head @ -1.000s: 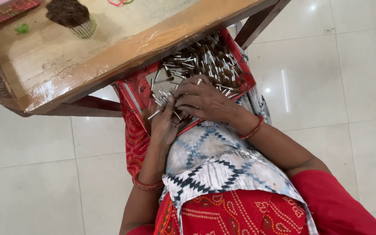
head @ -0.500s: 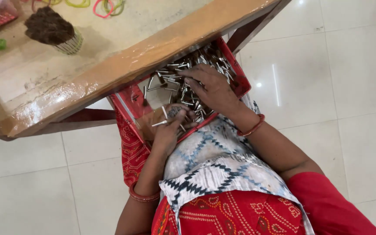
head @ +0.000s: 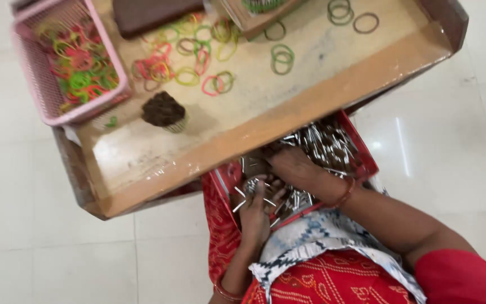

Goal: The person sits at a low table and inserts incense sticks one by one into a slotted metal holder to build a bundle, occasionally picking up loose sticks from a tray and adjusting the bundle in the holder. A tray of finished dark incense cones and loose rubber bands sits on the table.

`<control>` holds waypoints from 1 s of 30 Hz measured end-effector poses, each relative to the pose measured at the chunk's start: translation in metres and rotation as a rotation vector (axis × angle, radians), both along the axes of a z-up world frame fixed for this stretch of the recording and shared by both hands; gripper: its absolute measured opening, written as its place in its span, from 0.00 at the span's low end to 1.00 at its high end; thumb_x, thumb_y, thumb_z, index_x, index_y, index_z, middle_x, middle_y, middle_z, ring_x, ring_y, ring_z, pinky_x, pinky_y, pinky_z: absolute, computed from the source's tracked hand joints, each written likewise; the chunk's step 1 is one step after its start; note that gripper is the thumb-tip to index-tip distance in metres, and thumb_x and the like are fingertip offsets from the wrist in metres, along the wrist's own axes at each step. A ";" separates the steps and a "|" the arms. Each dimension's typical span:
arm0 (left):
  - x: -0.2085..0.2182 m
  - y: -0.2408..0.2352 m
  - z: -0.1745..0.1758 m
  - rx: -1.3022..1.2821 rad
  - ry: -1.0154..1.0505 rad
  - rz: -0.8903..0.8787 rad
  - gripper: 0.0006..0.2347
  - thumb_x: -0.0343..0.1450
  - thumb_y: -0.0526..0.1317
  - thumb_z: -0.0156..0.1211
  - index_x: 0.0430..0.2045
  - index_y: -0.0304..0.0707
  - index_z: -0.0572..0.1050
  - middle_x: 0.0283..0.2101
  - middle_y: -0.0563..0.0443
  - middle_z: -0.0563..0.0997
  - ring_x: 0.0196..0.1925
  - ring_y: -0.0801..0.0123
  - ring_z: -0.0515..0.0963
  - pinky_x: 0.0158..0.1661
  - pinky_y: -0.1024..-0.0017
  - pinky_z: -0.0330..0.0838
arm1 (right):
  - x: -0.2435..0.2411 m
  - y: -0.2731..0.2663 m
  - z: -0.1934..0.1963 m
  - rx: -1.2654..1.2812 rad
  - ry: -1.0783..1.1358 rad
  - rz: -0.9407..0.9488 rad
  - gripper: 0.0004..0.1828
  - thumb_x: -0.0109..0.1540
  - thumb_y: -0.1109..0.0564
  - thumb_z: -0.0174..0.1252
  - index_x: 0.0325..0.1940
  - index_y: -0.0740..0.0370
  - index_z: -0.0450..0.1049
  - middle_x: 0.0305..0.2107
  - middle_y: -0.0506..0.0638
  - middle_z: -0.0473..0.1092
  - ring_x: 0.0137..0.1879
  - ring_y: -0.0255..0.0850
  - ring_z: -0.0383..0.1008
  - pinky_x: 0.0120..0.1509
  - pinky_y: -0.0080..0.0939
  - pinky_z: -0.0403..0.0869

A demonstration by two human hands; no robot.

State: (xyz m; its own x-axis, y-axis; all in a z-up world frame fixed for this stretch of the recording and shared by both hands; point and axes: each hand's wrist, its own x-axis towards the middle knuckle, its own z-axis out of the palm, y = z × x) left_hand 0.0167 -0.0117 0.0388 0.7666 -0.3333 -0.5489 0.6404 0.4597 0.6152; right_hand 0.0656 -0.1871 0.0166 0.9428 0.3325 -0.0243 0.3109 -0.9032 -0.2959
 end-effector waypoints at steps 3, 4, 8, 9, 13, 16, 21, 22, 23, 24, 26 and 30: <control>0.011 -0.002 0.002 0.045 0.070 -0.014 0.14 0.72 0.45 0.55 0.47 0.39 0.73 0.43 0.46 0.81 0.45 0.59 0.86 0.41 0.62 0.83 | -0.010 -0.009 0.008 0.322 -0.014 -0.187 0.20 0.54 0.52 0.65 0.46 0.66 0.78 0.35 0.65 0.75 0.39 0.62 0.76 0.42 0.58 0.75; 0.008 0.000 -0.004 0.010 0.019 -0.008 0.14 0.73 0.45 0.56 0.47 0.36 0.74 0.45 0.46 0.81 0.46 0.61 0.84 0.44 0.63 0.83 | -0.022 -0.005 0.008 0.383 0.034 -0.249 0.19 0.55 0.50 0.66 0.44 0.63 0.78 0.34 0.62 0.76 0.39 0.58 0.77 0.43 0.55 0.76; -0.003 0.009 -0.074 -0.108 -0.089 -0.026 0.14 0.81 0.44 0.60 0.50 0.28 0.74 0.44 0.44 0.79 0.40 0.62 0.79 0.35 0.65 0.76 | -0.053 0.008 0.028 0.478 0.020 -0.161 0.11 0.59 0.52 0.62 0.41 0.60 0.77 0.33 0.55 0.75 0.43 0.51 0.78 0.47 0.49 0.78; 0.005 0.008 -0.059 -0.112 -0.085 -0.032 0.14 0.81 0.44 0.60 0.50 0.28 0.74 0.44 0.44 0.79 0.40 0.62 0.79 0.35 0.65 0.76 | -0.051 0.007 0.034 0.474 0.022 -0.169 0.11 0.59 0.52 0.62 0.41 0.60 0.77 0.33 0.55 0.75 0.43 0.51 0.78 0.47 0.49 0.78; 0.004 -0.002 -0.025 -0.123 -0.027 0.002 0.14 0.75 0.45 0.56 0.46 0.32 0.75 0.46 0.46 0.82 0.45 0.62 0.84 0.44 0.58 0.83 | -0.077 -0.008 0.046 0.483 -0.032 -0.096 0.13 0.62 0.51 0.62 0.45 0.62 0.76 0.36 0.56 0.74 0.45 0.53 0.76 0.46 0.50 0.76; 0.001 0.000 -0.025 -0.132 -0.052 0.003 0.14 0.76 0.45 0.54 0.43 0.31 0.74 0.45 0.42 0.81 0.46 0.57 0.85 0.44 0.53 0.85 | -0.105 -0.020 0.052 0.451 -0.005 -0.205 0.13 0.62 0.49 0.63 0.38 0.61 0.79 0.32 0.54 0.75 0.41 0.52 0.77 0.44 0.50 0.75; -0.007 0.002 -0.028 -0.076 -0.090 -0.058 0.12 0.76 0.45 0.55 0.43 0.34 0.73 0.44 0.44 0.81 0.47 0.58 0.85 0.45 0.54 0.84 | -0.147 -0.025 0.048 0.237 -0.069 -0.235 0.15 0.63 0.48 0.63 0.30 0.61 0.80 0.28 0.53 0.75 0.37 0.51 0.77 0.41 0.53 0.74; -0.008 0.002 -0.026 -0.003 -0.104 -0.153 0.12 0.77 0.45 0.55 0.42 0.34 0.75 0.43 0.44 0.82 0.46 0.59 0.84 0.45 0.57 0.83 | -0.153 -0.023 0.052 0.236 -0.026 -0.240 0.16 0.63 0.47 0.63 0.29 0.61 0.80 0.27 0.54 0.75 0.36 0.51 0.77 0.40 0.53 0.74; -0.009 0.002 -0.022 0.070 -0.117 -0.248 0.12 0.77 0.46 0.55 0.41 0.34 0.76 0.41 0.45 0.83 0.45 0.61 0.84 0.45 0.60 0.83 | -0.158 -0.020 0.059 0.235 0.017 -0.245 0.17 0.63 0.47 0.63 0.28 0.62 0.80 0.27 0.54 0.76 0.36 0.51 0.77 0.39 0.53 0.74; -0.010 0.002 -0.017 0.066 -0.122 -0.250 0.12 0.77 0.46 0.55 0.41 0.34 0.76 0.41 0.45 0.83 0.45 0.61 0.84 0.45 0.60 0.83 | -0.160 -0.021 0.059 0.231 0.011 -0.246 0.17 0.63 0.47 0.63 0.28 0.62 0.80 0.27 0.54 0.76 0.36 0.51 0.77 0.39 0.53 0.74; -0.010 0.002 -0.003 0.230 -0.200 -0.307 0.13 0.78 0.47 0.54 0.40 0.34 0.77 0.38 0.46 0.85 0.41 0.61 0.85 0.40 0.67 0.79 | -0.163 -0.022 0.062 0.196 0.192 -0.229 0.19 0.64 0.45 0.63 0.30 0.63 0.80 0.28 0.55 0.75 0.38 0.52 0.77 0.42 0.52 0.74; -0.015 0.006 -0.010 0.084 -0.243 -0.154 0.12 0.78 0.46 0.54 0.40 0.35 0.74 0.39 0.47 0.82 0.39 0.63 0.83 0.36 0.65 0.81 | -0.142 -0.043 0.070 0.389 -0.141 -0.350 0.12 0.67 0.52 0.58 0.45 0.64 0.79 0.38 0.56 0.75 0.43 0.51 0.77 0.46 0.50 0.75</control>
